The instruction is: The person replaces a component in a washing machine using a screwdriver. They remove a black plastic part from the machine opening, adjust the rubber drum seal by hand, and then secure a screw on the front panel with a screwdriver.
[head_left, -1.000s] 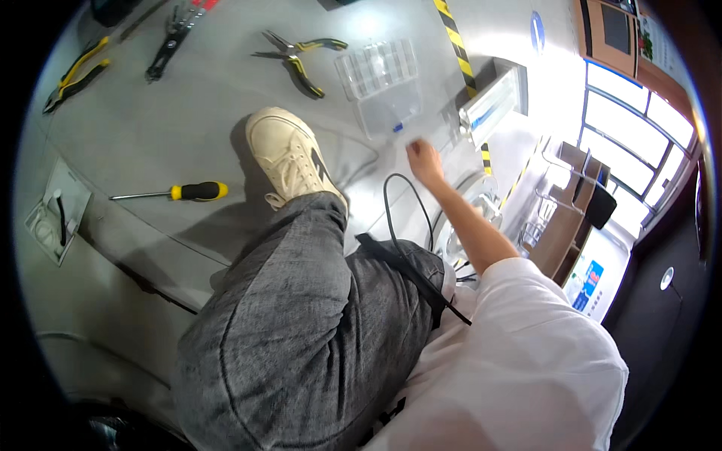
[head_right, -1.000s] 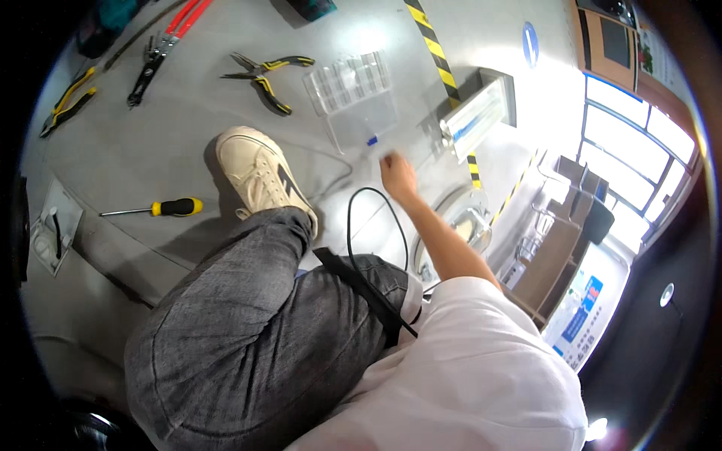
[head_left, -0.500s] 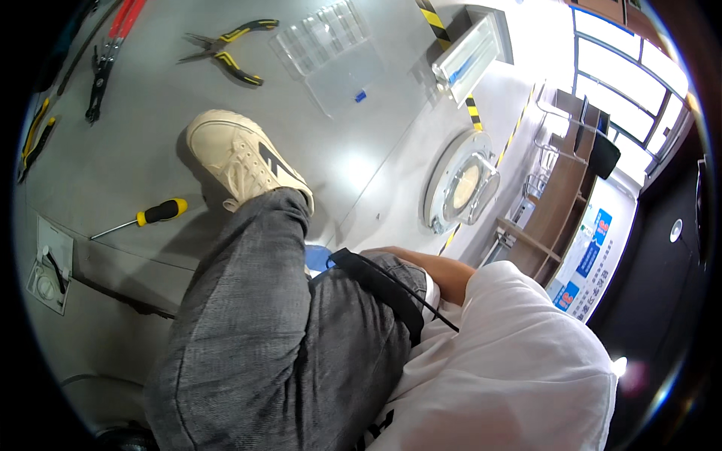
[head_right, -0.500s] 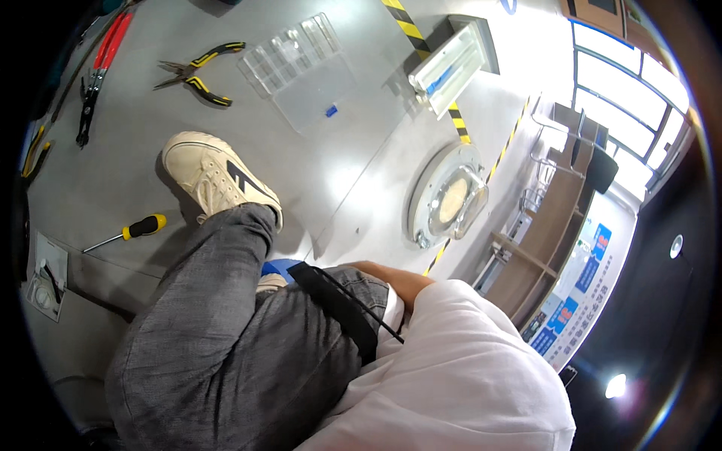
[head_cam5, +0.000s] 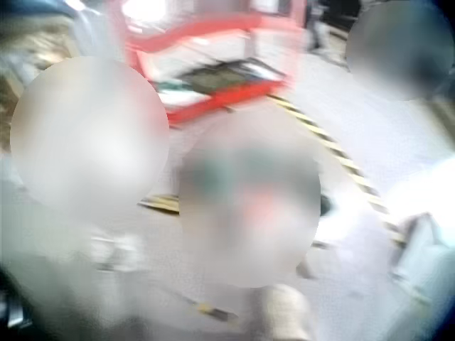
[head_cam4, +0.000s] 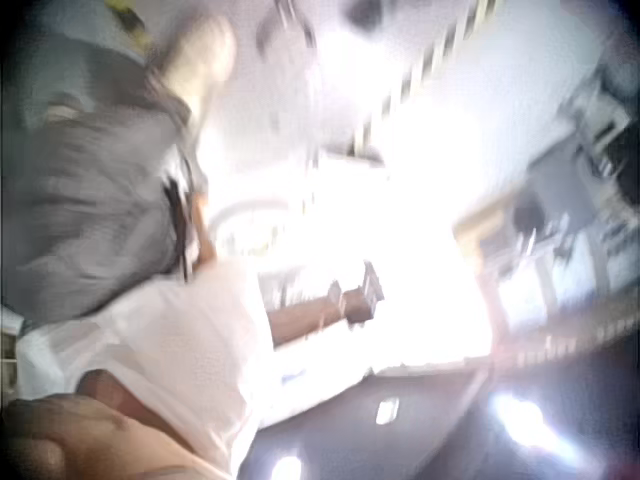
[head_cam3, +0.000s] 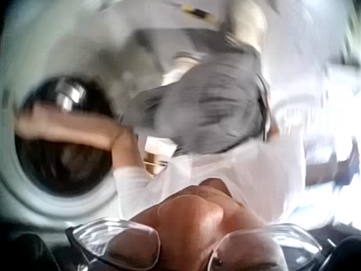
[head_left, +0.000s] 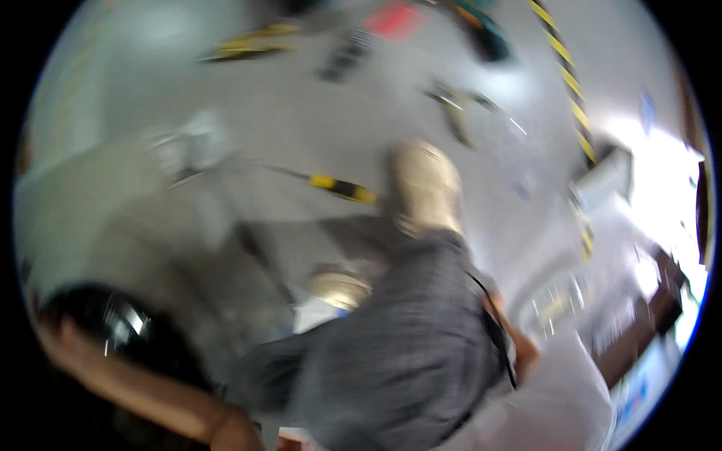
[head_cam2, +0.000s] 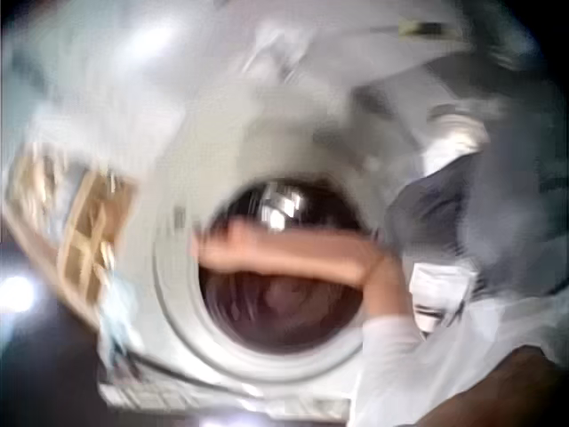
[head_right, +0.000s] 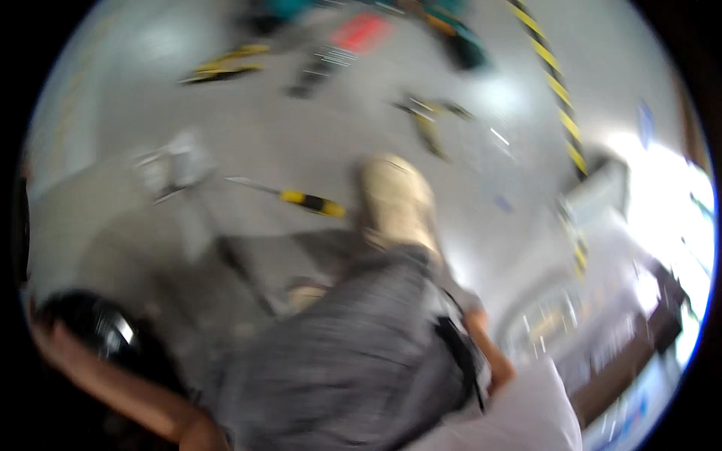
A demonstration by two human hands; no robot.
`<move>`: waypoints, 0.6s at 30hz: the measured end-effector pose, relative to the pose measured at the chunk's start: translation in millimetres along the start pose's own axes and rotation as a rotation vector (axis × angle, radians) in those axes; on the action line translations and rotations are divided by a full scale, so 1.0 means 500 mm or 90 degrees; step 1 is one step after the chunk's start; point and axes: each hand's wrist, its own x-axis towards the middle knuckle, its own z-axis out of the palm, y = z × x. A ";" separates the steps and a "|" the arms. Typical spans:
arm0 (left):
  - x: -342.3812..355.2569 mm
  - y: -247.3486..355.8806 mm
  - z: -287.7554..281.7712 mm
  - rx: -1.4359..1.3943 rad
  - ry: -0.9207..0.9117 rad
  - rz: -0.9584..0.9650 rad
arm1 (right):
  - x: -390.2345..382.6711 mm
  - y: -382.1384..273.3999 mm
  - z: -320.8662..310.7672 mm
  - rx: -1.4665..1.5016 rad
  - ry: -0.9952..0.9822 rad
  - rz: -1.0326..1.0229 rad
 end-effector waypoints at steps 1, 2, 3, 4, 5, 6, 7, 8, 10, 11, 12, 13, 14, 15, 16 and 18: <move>-0.011 0.030 0.007 -0.041 0.047 -0.020 | 0.014 0.002 -0.014 0.016 -0.005 -0.035; -0.021 0.054 0.018 -0.074 0.087 -0.035 | 0.034 -0.011 -0.027 0.050 0.002 -0.061; -0.019 0.050 0.049 -0.117 0.105 -0.060 | 0.052 -0.014 -0.047 0.094 0.035 -0.069; -0.021 0.042 0.044 -0.142 0.132 -0.070 | 0.092 -0.052 -0.077 0.129 0.063 -0.098; -0.020 0.036 0.037 -0.166 0.144 -0.078 | 0.122 -0.092 -0.107 0.170 0.096 -0.128; 0.003 0.016 0.007 -0.191 0.069 -0.058 | 0.138 -0.151 -0.125 0.216 0.129 -0.166; 0.027 -0.008 -0.006 -0.184 0.116 -0.060 | 0.135 -0.212 -0.163 0.250 0.163 -0.208; 0.051 -0.053 -0.012 -0.178 0.164 -0.064 | 0.128 -0.294 -0.192 0.283 0.188 -0.267; 0.062 -0.070 -0.015 -0.235 0.150 -0.088 | 0.084 -0.488 -0.248 0.324 0.203 -0.406; 0.062 -0.052 -0.010 -0.298 0.083 -0.104 | 0.042 -0.588 -0.264 0.342 0.197 -0.481; 0.064 -0.045 -0.004 -0.301 0.085 -0.112 | -0.022 -0.691 -0.272 0.352 0.184 -0.568; 0.048 -0.034 0.001 -0.307 0.083 -0.108 | -0.076 -0.774 -0.288 0.359 0.157 -0.636; 0.031 -0.021 0.007 -0.314 0.080 -0.103 | -0.146 -0.861 -0.295 0.362 0.120 -0.720; 0.028 -0.017 0.004 -0.312 0.082 -0.102 | -0.236 -0.954 -0.283 0.353 0.062 -0.803; 0.027 -0.015 0.007 -0.309 0.081 -0.098 | -0.336 -1.025 -0.267 0.338 -0.001 -0.879; 0.031 -0.025 -0.003 -0.295 0.084 -0.092 | -0.554 -1.138 -0.203 0.282 -0.171 -1.020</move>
